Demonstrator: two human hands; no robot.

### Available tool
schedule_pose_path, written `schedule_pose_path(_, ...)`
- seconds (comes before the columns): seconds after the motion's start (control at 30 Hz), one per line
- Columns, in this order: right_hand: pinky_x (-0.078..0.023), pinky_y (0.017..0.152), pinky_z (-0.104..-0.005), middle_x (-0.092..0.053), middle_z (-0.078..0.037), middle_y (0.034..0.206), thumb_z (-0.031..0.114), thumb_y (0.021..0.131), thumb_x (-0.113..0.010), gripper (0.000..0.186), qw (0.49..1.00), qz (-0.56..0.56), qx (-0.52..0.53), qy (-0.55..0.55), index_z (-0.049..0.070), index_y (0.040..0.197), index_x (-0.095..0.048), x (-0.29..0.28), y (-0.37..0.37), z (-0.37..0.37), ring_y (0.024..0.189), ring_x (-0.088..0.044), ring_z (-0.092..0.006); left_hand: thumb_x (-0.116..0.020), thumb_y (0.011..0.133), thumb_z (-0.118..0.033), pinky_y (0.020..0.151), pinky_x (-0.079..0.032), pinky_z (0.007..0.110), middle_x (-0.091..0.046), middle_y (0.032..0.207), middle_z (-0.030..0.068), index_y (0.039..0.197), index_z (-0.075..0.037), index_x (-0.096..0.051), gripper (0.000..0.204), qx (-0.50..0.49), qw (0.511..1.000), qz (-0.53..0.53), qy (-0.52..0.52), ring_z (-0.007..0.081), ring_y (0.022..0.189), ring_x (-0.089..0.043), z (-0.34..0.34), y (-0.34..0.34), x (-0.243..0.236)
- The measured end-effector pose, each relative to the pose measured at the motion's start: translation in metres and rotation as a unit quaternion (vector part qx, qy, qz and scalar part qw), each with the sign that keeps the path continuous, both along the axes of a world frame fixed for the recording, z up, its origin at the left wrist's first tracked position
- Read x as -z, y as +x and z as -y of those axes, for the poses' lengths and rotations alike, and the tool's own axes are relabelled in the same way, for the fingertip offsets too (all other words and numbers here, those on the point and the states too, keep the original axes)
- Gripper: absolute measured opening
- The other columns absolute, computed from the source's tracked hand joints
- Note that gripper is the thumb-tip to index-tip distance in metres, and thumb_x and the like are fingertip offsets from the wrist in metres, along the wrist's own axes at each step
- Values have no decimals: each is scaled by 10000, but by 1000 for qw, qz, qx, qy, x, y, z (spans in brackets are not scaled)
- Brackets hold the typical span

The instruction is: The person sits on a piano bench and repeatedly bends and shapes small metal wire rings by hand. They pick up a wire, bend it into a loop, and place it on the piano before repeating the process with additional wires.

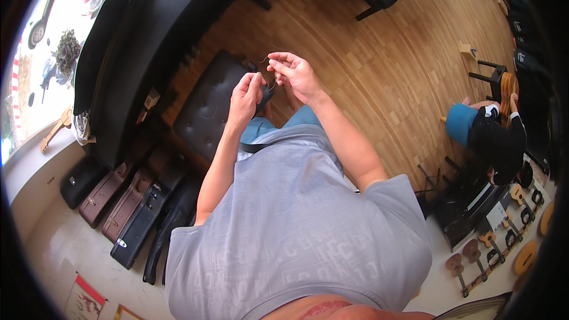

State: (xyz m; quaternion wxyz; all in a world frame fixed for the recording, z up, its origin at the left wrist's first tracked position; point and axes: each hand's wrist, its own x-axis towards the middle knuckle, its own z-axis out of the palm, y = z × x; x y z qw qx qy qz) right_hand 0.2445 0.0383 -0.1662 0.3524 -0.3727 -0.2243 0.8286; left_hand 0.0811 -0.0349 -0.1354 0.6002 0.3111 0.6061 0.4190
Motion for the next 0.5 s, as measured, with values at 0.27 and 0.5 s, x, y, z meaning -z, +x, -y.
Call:
schedule_pose_path(0.27,-573,661,-256,-669,-37,893,175,1012,-618,260,998,59,-33,11,-4,1198,-650,-1,-4,16,722,-613,-68,-488,1084,-275,530,-314,214,-439,636,-56,972,-50,-604,277,-34,999,8,34,29,571,-369,9,0,6)
schedule_pose_path(0.5,-586,657,-279,-639,-30,838,181,1038,-567,238,999,40,-26,-3,3,1178,-640,-11,-37,40,669,-625,-85,-469,1089,-277,545,-314,228,-392,631,-49,987,-55,-585,271,-51,996,40,67,48,565,-331,26,-37,3)
